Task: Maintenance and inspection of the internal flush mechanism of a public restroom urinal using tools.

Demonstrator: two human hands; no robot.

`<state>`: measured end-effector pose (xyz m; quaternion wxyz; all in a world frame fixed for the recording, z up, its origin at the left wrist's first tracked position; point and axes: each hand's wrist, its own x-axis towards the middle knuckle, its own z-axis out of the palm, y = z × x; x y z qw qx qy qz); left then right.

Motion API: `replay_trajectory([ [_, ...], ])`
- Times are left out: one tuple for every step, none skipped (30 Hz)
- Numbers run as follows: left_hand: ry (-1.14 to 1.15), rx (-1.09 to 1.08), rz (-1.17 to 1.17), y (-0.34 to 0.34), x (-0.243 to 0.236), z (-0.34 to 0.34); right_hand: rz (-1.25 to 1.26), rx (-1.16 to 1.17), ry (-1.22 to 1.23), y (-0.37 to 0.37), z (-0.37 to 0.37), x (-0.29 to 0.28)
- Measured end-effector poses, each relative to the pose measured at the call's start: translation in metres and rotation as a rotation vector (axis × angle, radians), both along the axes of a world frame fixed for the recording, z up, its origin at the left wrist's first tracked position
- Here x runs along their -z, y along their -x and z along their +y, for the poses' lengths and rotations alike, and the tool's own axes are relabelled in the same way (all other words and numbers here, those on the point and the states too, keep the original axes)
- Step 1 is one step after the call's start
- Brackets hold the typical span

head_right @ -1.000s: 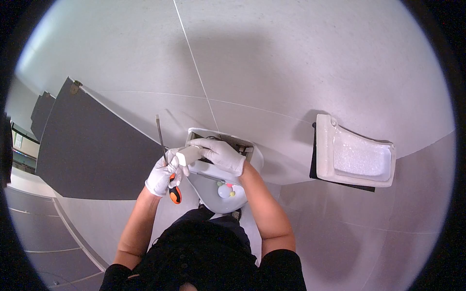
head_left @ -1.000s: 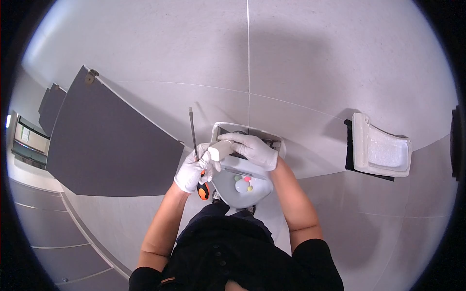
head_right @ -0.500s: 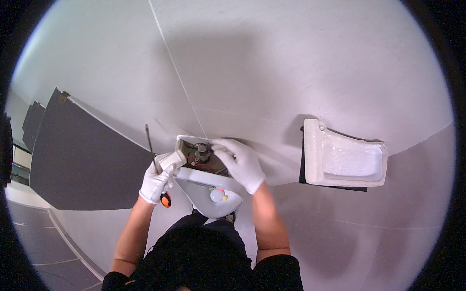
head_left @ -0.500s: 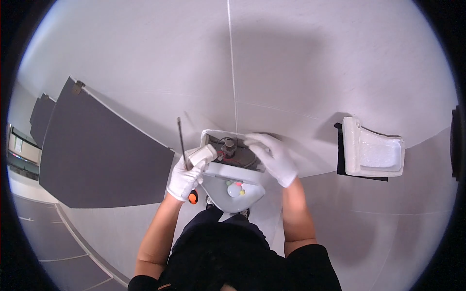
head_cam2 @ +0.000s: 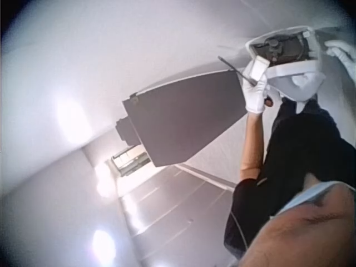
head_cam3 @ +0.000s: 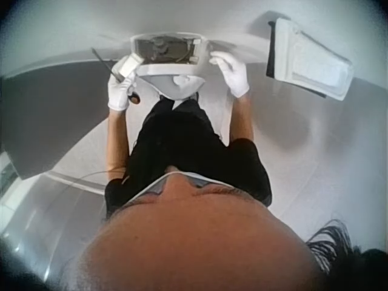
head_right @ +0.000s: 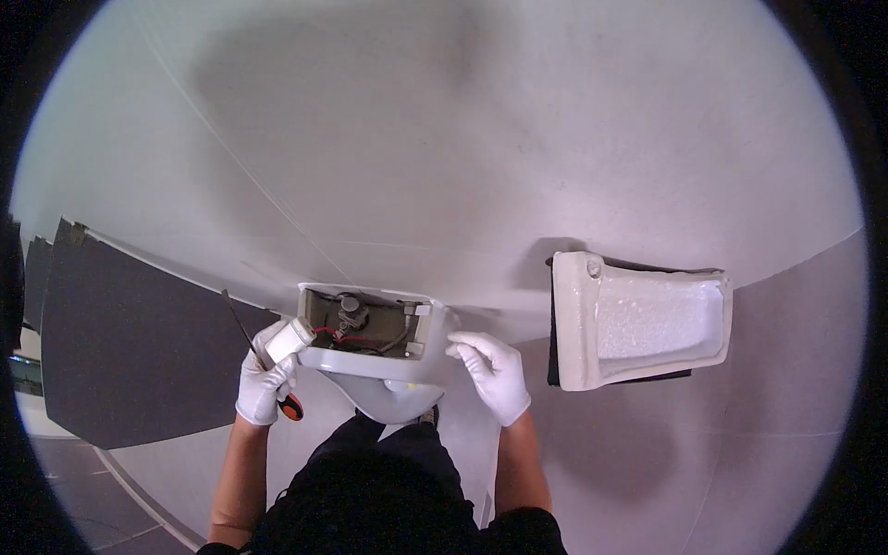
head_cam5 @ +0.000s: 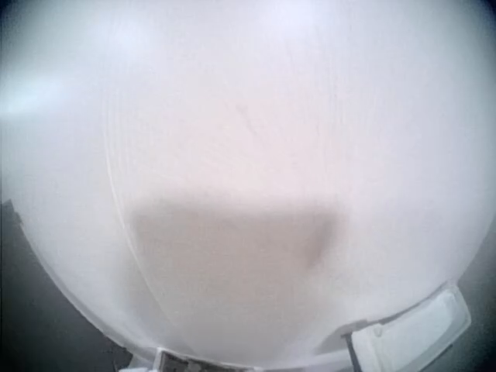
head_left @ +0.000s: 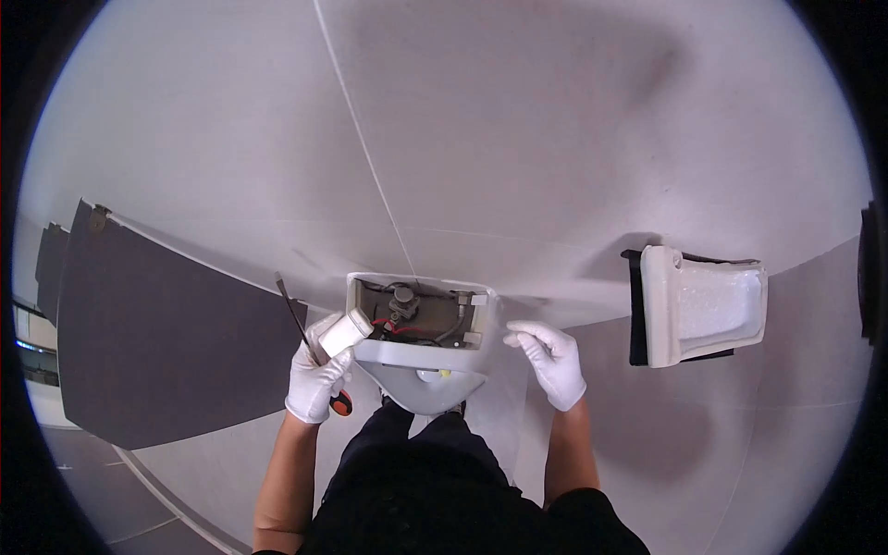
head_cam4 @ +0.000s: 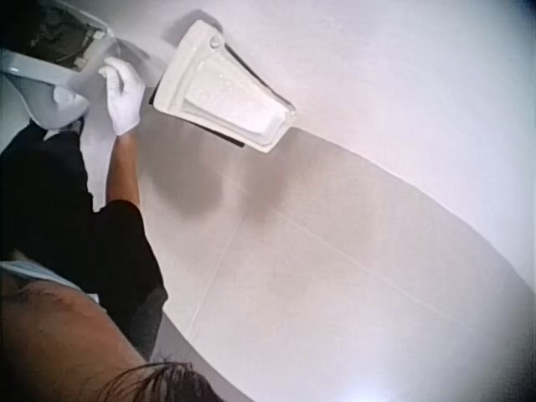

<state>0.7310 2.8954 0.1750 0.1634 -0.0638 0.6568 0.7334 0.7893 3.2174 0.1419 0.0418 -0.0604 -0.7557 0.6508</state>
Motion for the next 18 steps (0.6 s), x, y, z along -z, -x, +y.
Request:
replay_trajectory([
  [0.023, -0.012, 0.042, 0.002, 0.003, 0.001, -0.011, 0.006, 0.001, 0.001, 0.001, 0.000],
  [0.045, -0.024, 0.084, 0.003, 0.005, 0.002, -0.002, 0.004, -0.022, 0.004, 0.003, -0.002],
  [0.050, -0.022, 0.071, 0.003, 0.004, 0.002, 0.005, -0.002, -0.044, 0.006, 0.003, -0.004],
  [0.048, 0.004, 0.065, 0.005, 0.002, 0.002, -0.010, -0.002, -0.039, 0.009, 0.003, -0.005],
  [0.045, 0.028, 0.062, 0.004, 0.000, 0.002, -0.007, -0.002, -0.035, 0.011, 0.002, -0.006],
  [0.049, 0.026, 0.051, 0.004, 0.000, 0.002, -0.003, -0.002, -0.032, 0.012, 0.000, -0.007],
  [0.055, 0.031, 0.054, 0.003, 0.001, 0.003, 0.008, -0.004, -0.033, 0.012, -0.003, -0.008],
  [0.059, 0.036, 0.060, 0.005, 0.002, 0.004, 0.001, -0.008, -0.031, 0.014, -0.005, -0.008],
  [0.062, 0.031, 0.070, 0.005, 0.000, 0.006, 0.027, -0.017, -0.053, 0.015, -0.007, -0.007],
  [0.063, 0.028, 0.066, 0.004, 0.000, 0.008, 0.054, -0.027, -0.075, 0.016, -0.008, -0.007],
  [0.071, 0.043, 0.054, 0.004, 0.000, 0.008, 0.053, -0.030, -0.073, 0.016, -0.010, -0.008],
  [0.077, 0.059, 0.044, 0.004, 0.000, 0.009, 0.053, -0.037, -0.082, 0.017, -0.012, -0.008],
  [0.098, 0.075, 0.075, 0.004, 0.000, 0.010, 0.055, -0.045, -0.090, 0.017, -0.014, -0.009],
  [0.099, 0.073, 0.076, 0.003, -0.001, 0.011, 0.056, -0.047, -0.090, 0.017, -0.015, -0.007],
  [0.085, 0.090, 0.085, 0.002, -0.001, 0.013, 0.088, -0.058, -0.124, 0.017, -0.016, -0.003],
  [0.072, 0.107, 0.095, 0.000, -0.002, 0.014, 0.120, -0.068, -0.159, 0.017, -0.017, -0.001],
  [0.070, 0.112, 0.102, -0.001, -0.001, 0.014, 0.120, -0.070, -0.159, 0.017, -0.018, -0.003],
  [0.070, 0.110, 0.102, -0.003, -0.001, 0.014, 0.112, -0.075, -0.166, 0.017, -0.019, -0.006],
])
